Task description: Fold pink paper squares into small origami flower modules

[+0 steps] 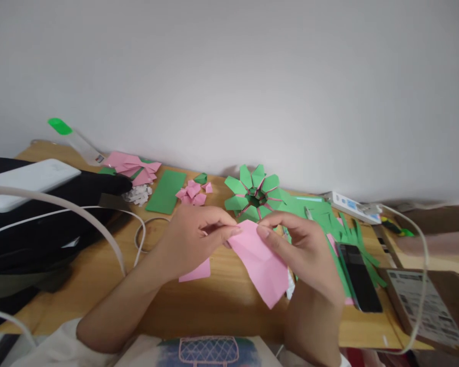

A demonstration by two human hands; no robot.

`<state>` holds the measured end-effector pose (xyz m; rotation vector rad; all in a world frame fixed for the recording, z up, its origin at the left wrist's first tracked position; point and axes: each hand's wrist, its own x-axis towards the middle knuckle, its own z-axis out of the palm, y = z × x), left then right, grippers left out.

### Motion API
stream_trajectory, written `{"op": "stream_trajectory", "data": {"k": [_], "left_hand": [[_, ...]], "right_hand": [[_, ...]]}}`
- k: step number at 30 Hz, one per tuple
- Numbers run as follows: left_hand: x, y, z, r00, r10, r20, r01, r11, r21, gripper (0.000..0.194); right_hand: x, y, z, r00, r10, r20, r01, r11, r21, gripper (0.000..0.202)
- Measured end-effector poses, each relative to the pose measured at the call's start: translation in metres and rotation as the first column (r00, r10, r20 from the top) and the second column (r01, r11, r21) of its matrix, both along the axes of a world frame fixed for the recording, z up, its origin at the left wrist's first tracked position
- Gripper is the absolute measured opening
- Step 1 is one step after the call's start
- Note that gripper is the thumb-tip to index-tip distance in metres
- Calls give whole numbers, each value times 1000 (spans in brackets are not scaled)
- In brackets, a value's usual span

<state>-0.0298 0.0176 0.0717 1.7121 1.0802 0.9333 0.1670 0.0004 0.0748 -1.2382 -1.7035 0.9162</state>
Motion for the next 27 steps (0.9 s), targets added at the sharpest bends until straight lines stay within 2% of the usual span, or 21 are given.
{"op": "stream_trajectory", "data": {"k": [2, 3, 5, 7, 8, 9, 11, 13, 14, 16, 18, 19, 21, 23, 25, 27], "left_hand": [[1, 1, -1, 998, -53, -22, 53, 998, -17, 19], [2, 2, -1, 999, -47, -10, 47, 998, -32, 16], [5, 4, -3, 999, 11, 53, -8, 998, -67, 8], [9, 6, -8, 990, 78, 119, -66, 993, -98, 11], [10, 8, -10, 984, 107, 142, -93, 990, -105, 13], [11, 9, -13, 978, 141, 157, -124, 986, -109, 15], [11, 11, -17, 964, 207, 166, -189, 975, -116, 18], [9, 13, -19, 959, 221, 177, -200, 972, -126, 26], [9, 14, -19, 962, 203, 184, -180, 974, -136, 31], [7, 15, -17, 961, 166, 220, -126, 975, -185, 38], [5, 15, -15, 940, 177, 292, -110, 966, -234, 32], [4, 16, -14, 926, 187, 328, -111, 965, -237, 24], [2, 16, -12, 916, 191, 352, -129, 973, -194, 8], [1, 15, -10, 941, 166, 295, -137, 984, -116, 8], [0, 13, -9, 965, 144, 221, -132, 989, -66, 13], [1, 10, -8, 974, 119, 192, -108, 992, -67, 13]], "right_hand": [[-1, 1, -1, 997, 75, 31, -75, 997, -15, 13], [-3, 1, -3, 998, 67, 20, -66, 998, -17, 15], [-7, 1, -8, 998, -23, -57, 22, 999, -28, 17], [-11, 2, -14, 981, -119, -151, 111, 992, -65, 18], [-13, 3, -16, 977, -127, -172, 113, 990, -89, 19], [-14, 5, -18, 982, -93, -165, 74, 990, -116, 20], [-14, 9, -20, 991, 60, -120, -82, 979, -188, 23], [-13, 13, -22, 977, 169, -130, -197, 949, -246, 26], [-13, 15, -24, 975, 142, -168, -181, 953, -243, 25], [-12, 18, -26, 958, -54, -281, 2, 984, -180, 25], [-11, 18, -27, 906, -203, -371, 167, 978, -128, 23], [-11, 18, -27, 901, -204, -382, 170, 978, -123, 22], [-9, 15, -25, 933, -118, -341, 71, 987, -146, 14], [-7, 11, -21, 957, -79, -280, 32, 985, -168, 12], [-6, 9, -18, 956, -149, -253, 118, 984, -136, 22], [-6, 9, -17, 950, -201, -238, 185, 979, -88, 21]]}}
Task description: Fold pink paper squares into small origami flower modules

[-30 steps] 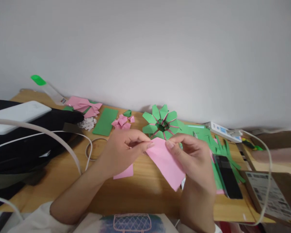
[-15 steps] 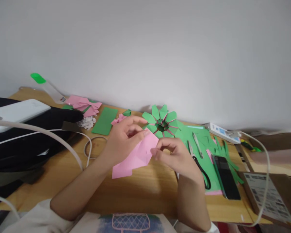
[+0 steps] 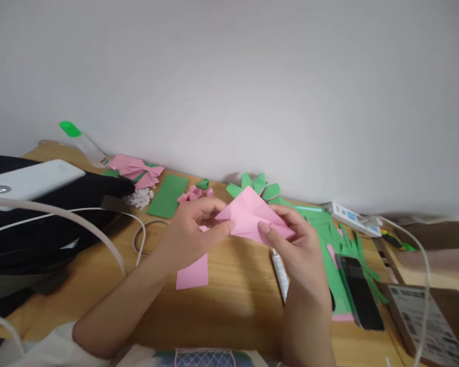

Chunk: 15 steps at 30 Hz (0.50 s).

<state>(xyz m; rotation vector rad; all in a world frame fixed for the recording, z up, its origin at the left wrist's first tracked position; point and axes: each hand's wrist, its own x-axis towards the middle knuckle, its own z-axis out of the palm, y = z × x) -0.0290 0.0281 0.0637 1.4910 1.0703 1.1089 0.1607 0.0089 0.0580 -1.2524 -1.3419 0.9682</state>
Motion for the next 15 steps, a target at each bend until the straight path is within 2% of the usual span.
{"op": "stream_trajectory", "data": {"k": [4, 6, 8, 10, 12, 15], "left_hand": [[3, -2, -1, 998, -66, 3, 66, 996, -57, 12], [4, -2, -2, 996, -39, -76, 38, 999, -7, 11], [6, -3, -2, 983, 0, -181, 13, 998, 68, 12], [7, -5, -2, 968, 5, -251, 25, 993, 118, 15], [9, -8, -1, 952, 23, -304, 33, 983, 178, 15], [9, -13, -4, 895, 123, -430, 34, 939, 341, 19]], "right_hand": [[-1, 0, 0, 995, 61, 82, -63, 998, 30, 10], [-2, 0, 0, 985, 78, 152, -89, 994, 64, 8], [-3, -1, 0, 963, 52, 266, -98, 981, 165, 6], [-4, -2, 0, 917, -32, 397, -109, 939, 326, 13], [-5, -4, 0, 851, -169, 497, -116, 863, 492, 20], [-6, -8, 0, 748, -344, 568, -137, 757, 639, 23]]}}
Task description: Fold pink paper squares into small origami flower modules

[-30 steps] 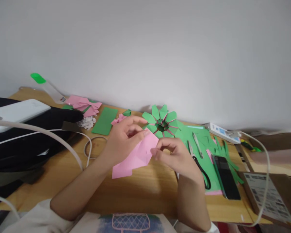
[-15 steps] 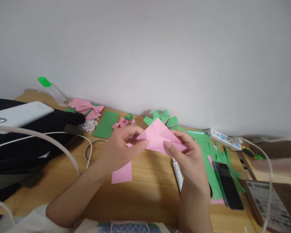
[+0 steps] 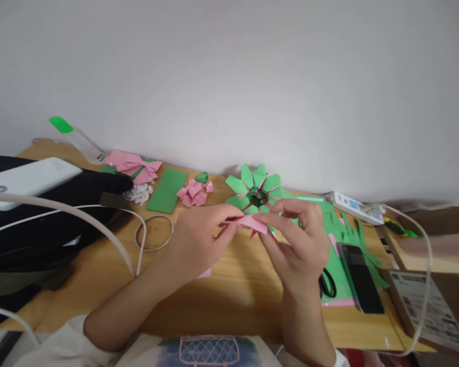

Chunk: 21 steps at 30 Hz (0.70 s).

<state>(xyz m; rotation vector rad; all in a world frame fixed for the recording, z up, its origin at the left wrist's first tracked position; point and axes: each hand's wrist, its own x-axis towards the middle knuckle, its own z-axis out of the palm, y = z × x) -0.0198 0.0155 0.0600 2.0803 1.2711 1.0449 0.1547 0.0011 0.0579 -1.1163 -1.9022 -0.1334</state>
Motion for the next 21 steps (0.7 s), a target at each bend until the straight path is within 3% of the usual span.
{"op": "stream_trajectory", "data": {"k": [3, 7, 14, 17, 21], "left_hand": [[-1, -5, -5, 991, 56, -125, -32, 982, 184, 21], [0, -9, -9, 981, 115, -153, -52, 931, 361, 23], [2, -8, -5, 982, 127, -139, -30, 832, 554, 23], [1, -8, -3, 981, 133, -140, -23, 799, 600, 24], [1, -11, -1, 976, 123, -179, 10, 798, 602, 27]], "right_hand": [[0, -3, -1, 996, 8, 90, -15, 997, 71, 24], [1, -6, -2, 992, 73, 105, -80, 995, 63, 27], [-5, -7, -1, 991, 130, -32, -128, 989, 76, 23], [-8, -9, 0, 994, 91, -65, -86, 993, 82, 23], [-9, -11, 0, 995, 7, -98, 5, 993, 117, 25]]}}
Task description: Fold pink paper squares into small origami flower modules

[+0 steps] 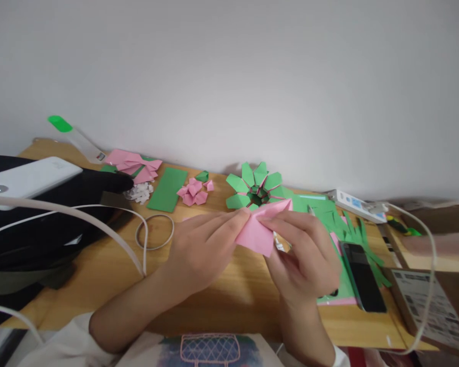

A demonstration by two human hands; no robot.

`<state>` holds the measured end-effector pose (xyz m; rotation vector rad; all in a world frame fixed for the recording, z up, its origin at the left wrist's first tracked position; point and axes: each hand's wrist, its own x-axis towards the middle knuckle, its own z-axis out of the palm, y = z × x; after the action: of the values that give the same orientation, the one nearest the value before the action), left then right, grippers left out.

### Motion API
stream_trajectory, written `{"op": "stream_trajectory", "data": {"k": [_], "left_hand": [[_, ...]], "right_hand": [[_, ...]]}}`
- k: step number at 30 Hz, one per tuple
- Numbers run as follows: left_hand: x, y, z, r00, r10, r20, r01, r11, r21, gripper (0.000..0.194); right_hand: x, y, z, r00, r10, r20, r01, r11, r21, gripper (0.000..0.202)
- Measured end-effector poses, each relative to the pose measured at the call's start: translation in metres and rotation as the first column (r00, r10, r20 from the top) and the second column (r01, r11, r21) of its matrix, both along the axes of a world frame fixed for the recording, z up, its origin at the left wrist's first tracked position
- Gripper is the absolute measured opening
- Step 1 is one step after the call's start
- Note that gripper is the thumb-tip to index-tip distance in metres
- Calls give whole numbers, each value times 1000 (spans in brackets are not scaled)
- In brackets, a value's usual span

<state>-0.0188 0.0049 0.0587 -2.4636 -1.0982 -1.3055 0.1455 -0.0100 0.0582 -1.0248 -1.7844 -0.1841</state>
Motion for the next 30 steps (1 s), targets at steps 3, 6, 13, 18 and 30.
{"op": "stream_trajectory", "data": {"k": [3, 6, 13, 18, 30], "left_hand": [[-1, -2, 1, 999, -4, -34, 4, 1000, -16, 28], [-3, -3, 1, 998, -17, -54, 14, 999, -38, 29], [-4, -7, 4, 998, -40, -40, 37, 997, -67, 31], [-5, -9, 2, 999, -38, -24, 37, 997, -64, 32], [-2, -8, 0, 986, -100, 132, 136, 944, -299, 42]], "right_hand": [[0, -1, -1, 1000, -7, -20, 8, 1000, 13, 24], [-2, -1, -1, 997, 17, -71, -17, 1000, -2, 24], [-3, -3, 1, 988, 78, -136, -86, 995, -50, 25], [-2, -4, 1, 987, 93, -131, -98, 994, -38, 23], [-4, -2, 0, 984, 115, -135, -129, 987, -99, 26]]}}
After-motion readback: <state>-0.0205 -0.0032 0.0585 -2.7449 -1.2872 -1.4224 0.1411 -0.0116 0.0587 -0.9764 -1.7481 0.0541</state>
